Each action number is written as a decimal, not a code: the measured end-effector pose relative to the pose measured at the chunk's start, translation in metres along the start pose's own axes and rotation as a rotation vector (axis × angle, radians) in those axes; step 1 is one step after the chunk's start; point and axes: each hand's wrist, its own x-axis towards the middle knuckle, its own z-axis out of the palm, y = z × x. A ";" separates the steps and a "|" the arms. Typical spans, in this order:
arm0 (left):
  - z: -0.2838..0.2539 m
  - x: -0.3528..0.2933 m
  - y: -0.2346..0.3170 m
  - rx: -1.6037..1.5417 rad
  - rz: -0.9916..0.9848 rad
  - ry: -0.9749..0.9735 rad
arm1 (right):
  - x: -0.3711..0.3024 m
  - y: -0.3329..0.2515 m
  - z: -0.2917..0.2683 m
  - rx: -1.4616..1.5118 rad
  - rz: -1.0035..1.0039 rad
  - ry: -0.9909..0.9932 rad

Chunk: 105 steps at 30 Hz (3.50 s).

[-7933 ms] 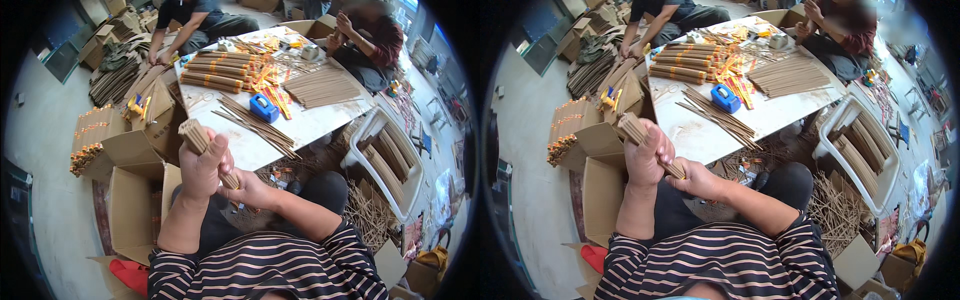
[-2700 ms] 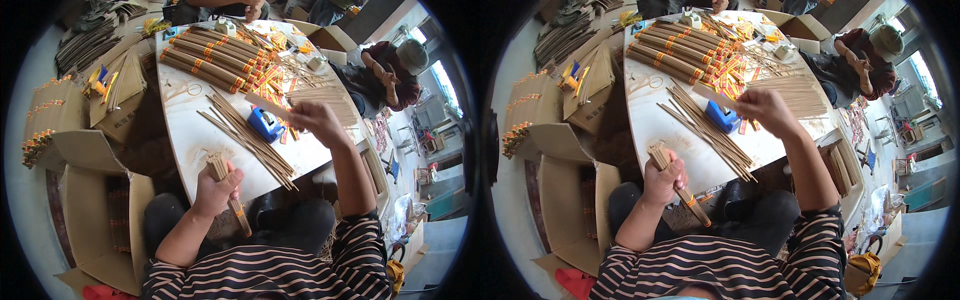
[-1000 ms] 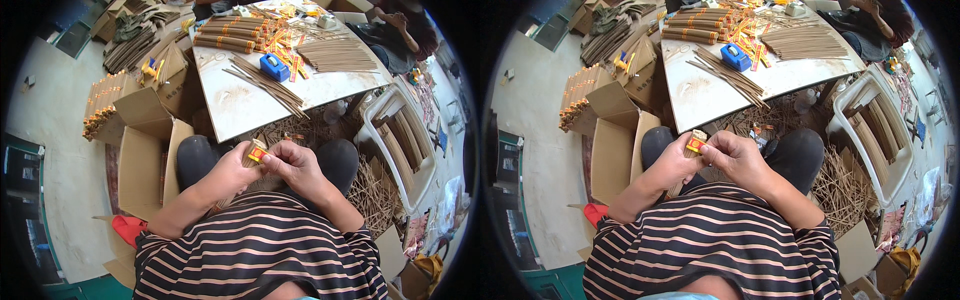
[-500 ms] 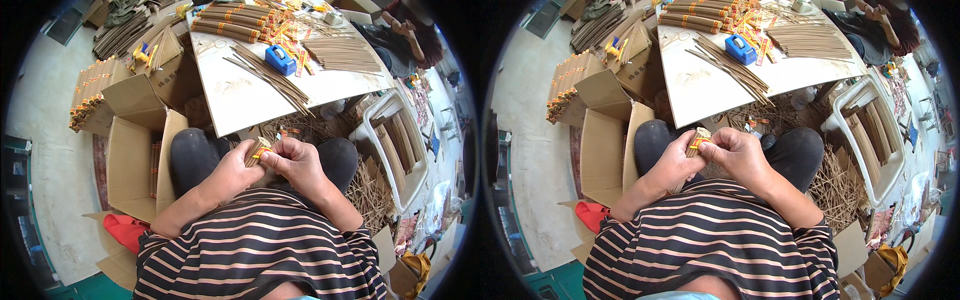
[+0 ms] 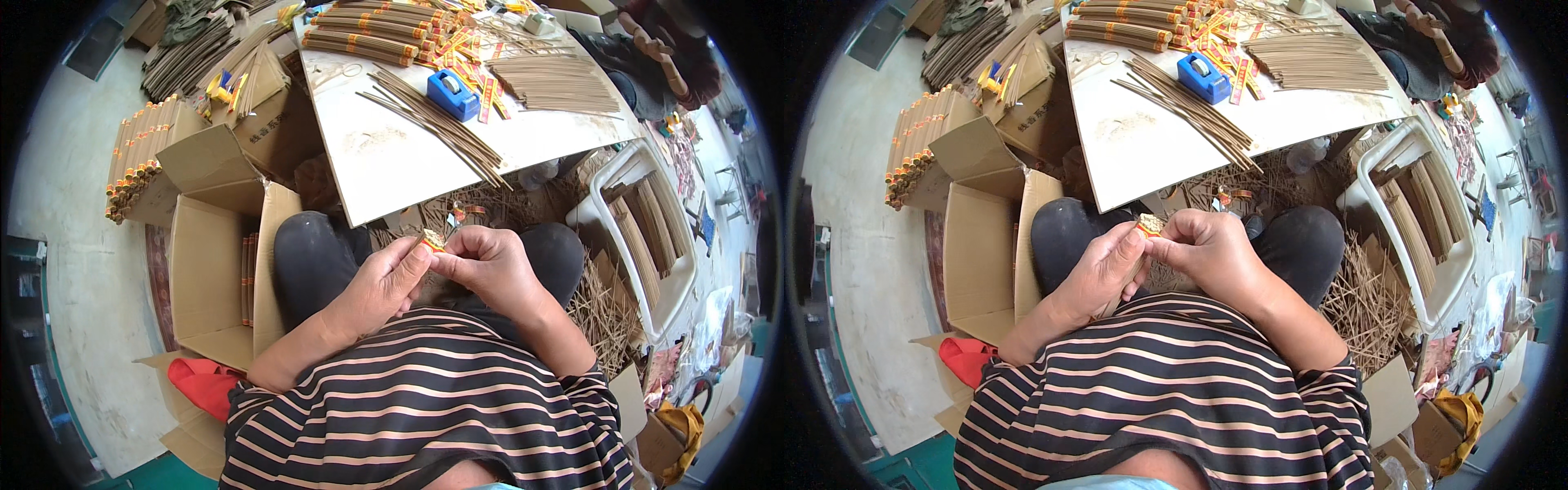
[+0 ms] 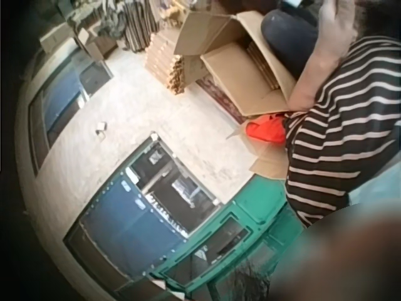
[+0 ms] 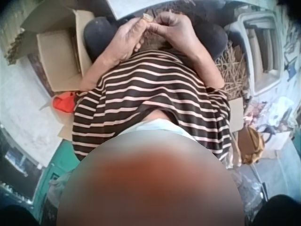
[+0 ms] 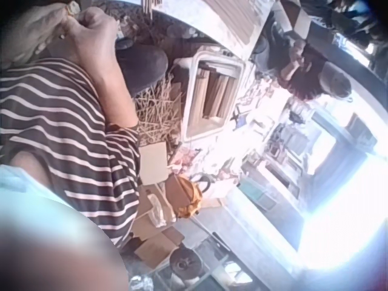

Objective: The person gathers thin wooden sticks, aligns them into bundles, and wraps each bundle with a colorful paper band. The person places the finished bundles into a cardboard box.

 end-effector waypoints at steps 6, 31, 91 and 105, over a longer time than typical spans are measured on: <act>0.001 0.001 0.001 -0.025 -0.012 0.006 | 0.002 0.003 -0.004 0.108 0.052 -0.037; 0.010 0.005 -0.002 -0.065 0.055 0.131 | 0.018 0.022 -0.009 -0.186 -0.255 0.181; 0.016 0.006 -0.015 0.288 0.207 0.296 | -0.007 0.017 0.007 -0.118 -0.163 0.075; 0.009 0.008 -0.004 -0.117 -0.123 -0.213 | 0.009 0.035 -0.029 0.261 -0.154 -0.395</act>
